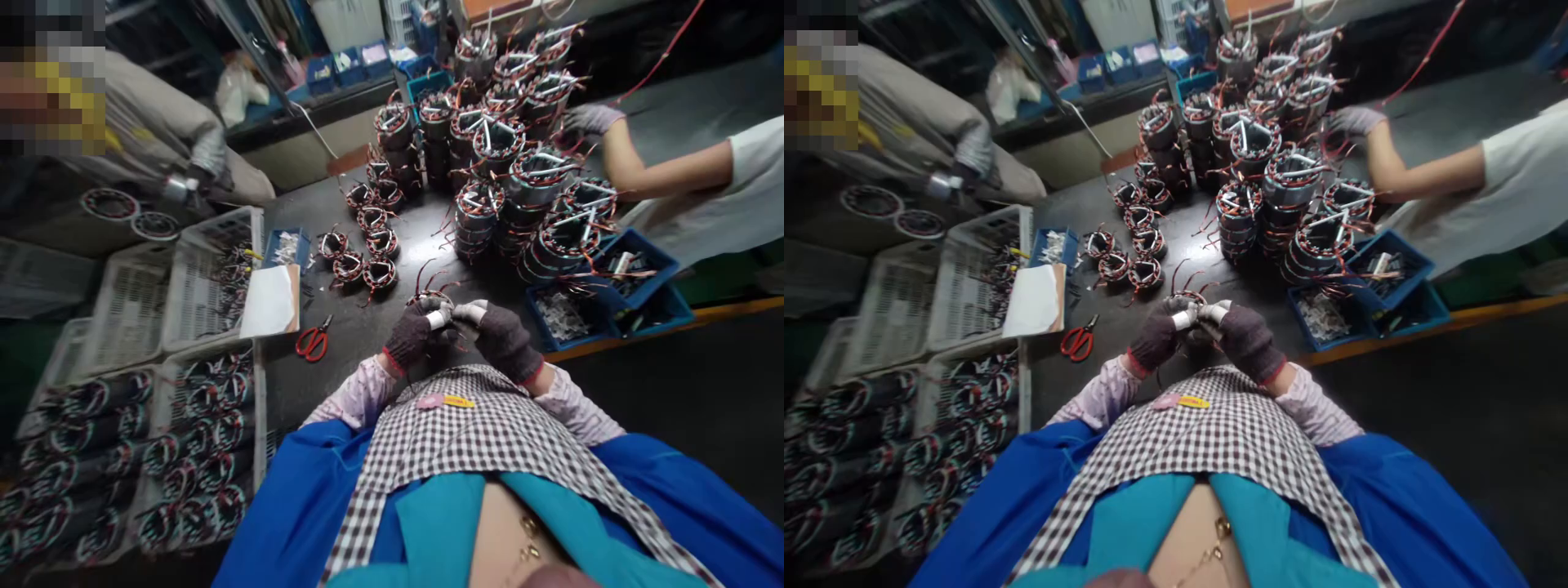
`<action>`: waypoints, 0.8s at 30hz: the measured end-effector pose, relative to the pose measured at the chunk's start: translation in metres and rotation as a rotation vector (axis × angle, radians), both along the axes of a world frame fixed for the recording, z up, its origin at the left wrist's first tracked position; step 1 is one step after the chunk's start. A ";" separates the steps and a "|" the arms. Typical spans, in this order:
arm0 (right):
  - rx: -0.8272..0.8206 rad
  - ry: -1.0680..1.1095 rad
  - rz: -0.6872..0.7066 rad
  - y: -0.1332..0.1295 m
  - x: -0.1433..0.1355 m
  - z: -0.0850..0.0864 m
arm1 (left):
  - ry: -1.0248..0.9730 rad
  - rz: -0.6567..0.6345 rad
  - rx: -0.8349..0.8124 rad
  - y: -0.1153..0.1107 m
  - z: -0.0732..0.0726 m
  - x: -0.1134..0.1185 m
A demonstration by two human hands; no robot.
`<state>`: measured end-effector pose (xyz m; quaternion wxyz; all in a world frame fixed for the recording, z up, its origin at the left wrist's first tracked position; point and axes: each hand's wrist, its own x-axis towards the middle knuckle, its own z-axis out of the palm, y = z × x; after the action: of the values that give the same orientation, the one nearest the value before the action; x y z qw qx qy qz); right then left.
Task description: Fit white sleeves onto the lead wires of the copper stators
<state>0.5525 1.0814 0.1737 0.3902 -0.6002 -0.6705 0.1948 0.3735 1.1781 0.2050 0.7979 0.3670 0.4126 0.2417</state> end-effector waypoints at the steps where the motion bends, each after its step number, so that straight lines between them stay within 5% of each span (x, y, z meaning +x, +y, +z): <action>1: -0.004 0.022 -0.007 -0.001 0.000 0.000 | 0.006 -0.015 -0.006 0.001 -0.001 -0.001; 5: -0.066 0.462 -0.254 -0.014 0.007 -0.020 | 0.072 0.087 0.106 0.005 -0.009 -0.009; 9: -0.392 0.910 -0.494 -0.029 0.008 -0.063 | 0.221 0.234 0.203 0.008 -0.019 -0.012; 14: -0.616 0.928 -0.451 -0.037 -0.007 -0.099 | 0.289 0.153 0.202 0.010 -0.017 -0.012; 24: -0.661 1.075 -0.490 -0.042 -0.035 -0.105 | 0.293 0.224 0.147 0.004 -0.013 -0.006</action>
<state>0.5170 1.0398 0.0689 0.4980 -0.6424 -0.1330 0.5671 0.3674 1.1826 0.1923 0.6685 0.4073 0.5437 0.3026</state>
